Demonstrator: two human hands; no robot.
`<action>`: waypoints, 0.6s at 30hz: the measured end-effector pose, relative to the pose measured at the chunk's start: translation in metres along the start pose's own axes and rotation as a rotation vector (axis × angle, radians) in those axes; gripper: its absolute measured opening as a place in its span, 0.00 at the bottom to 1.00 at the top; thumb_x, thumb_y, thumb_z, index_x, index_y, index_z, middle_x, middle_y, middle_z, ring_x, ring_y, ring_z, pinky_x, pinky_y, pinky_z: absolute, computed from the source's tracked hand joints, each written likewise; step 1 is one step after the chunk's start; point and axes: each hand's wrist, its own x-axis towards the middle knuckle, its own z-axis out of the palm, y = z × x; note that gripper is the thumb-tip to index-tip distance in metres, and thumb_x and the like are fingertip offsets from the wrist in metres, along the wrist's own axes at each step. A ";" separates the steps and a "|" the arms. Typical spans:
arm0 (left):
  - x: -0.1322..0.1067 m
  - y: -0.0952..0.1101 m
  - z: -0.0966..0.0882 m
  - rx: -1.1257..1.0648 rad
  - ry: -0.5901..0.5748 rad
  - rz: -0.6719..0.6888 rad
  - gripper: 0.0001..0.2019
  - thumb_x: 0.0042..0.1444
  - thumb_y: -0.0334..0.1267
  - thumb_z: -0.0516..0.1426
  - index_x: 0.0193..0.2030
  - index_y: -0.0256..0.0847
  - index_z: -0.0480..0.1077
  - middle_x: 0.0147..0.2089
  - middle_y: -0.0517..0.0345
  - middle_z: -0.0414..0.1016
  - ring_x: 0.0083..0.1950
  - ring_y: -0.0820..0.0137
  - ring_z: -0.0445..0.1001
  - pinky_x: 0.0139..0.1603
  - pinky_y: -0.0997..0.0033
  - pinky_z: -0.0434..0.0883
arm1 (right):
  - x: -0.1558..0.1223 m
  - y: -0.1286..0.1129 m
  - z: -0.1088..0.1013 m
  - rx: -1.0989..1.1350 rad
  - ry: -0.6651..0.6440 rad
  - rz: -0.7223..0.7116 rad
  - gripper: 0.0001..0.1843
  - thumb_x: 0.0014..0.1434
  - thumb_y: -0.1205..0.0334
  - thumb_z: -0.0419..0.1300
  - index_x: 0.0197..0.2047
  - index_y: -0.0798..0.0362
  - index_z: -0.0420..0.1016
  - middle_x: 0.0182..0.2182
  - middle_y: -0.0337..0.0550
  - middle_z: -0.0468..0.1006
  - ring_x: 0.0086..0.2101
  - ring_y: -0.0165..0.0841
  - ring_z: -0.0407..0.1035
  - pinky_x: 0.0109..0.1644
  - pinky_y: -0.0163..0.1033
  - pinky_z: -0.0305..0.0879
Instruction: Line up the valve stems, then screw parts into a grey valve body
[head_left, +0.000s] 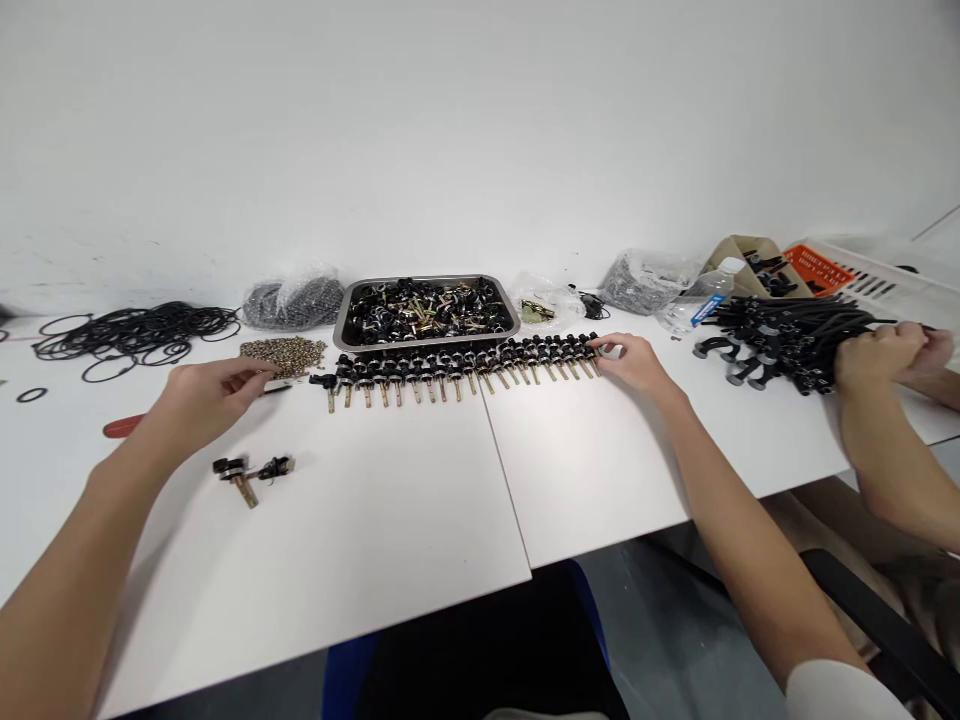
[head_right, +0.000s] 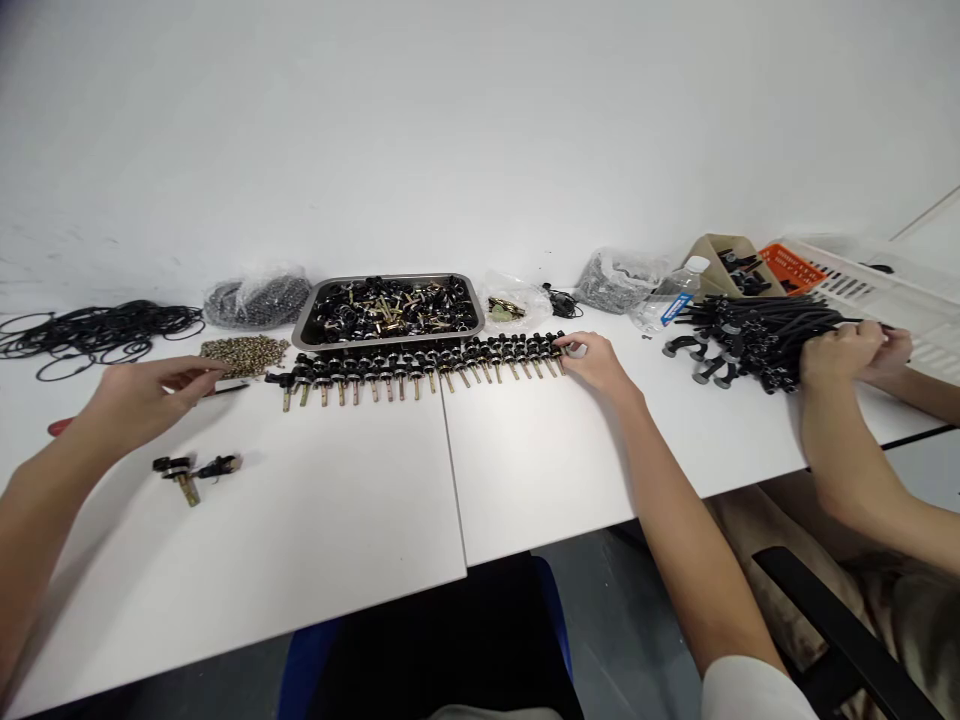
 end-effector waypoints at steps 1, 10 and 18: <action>0.000 0.000 0.000 -0.005 0.009 0.006 0.23 0.49 0.52 0.53 0.43 0.41 0.80 0.28 0.56 0.78 0.34 0.64 0.75 0.35 0.71 0.69 | 0.000 -0.001 -0.003 0.027 0.010 -0.007 0.19 0.46 0.64 0.62 0.43 0.53 0.83 0.40 0.47 0.82 0.36 0.37 0.72 0.40 0.41 0.69; -0.006 0.004 -0.003 -0.086 -0.003 0.123 0.20 0.55 0.48 0.52 0.43 0.39 0.80 0.32 0.52 0.80 0.32 0.66 0.73 0.36 0.70 0.69 | -0.026 -0.161 0.023 0.377 -0.115 -0.283 0.13 0.61 0.58 0.60 0.48 0.49 0.80 0.41 0.45 0.81 0.38 0.36 0.74 0.43 0.42 0.70; -0.008 0.000 -0.004 -0.118 0.009 0.125 0.20 0.56 0.48 0.53 0.43 0.39 0.80 0.35 0.51 0.81 0.31 0.67 0.73 0.36 0.70 0.70 | -0.094 -0.347 0.163 0.242 -0.689 -0.664 0.28 0.62 0.45 0.60 0.60 0.53 0.69 0.50 0.51 0.75 0.41 0.41 0.73 0.44 0.46 0.71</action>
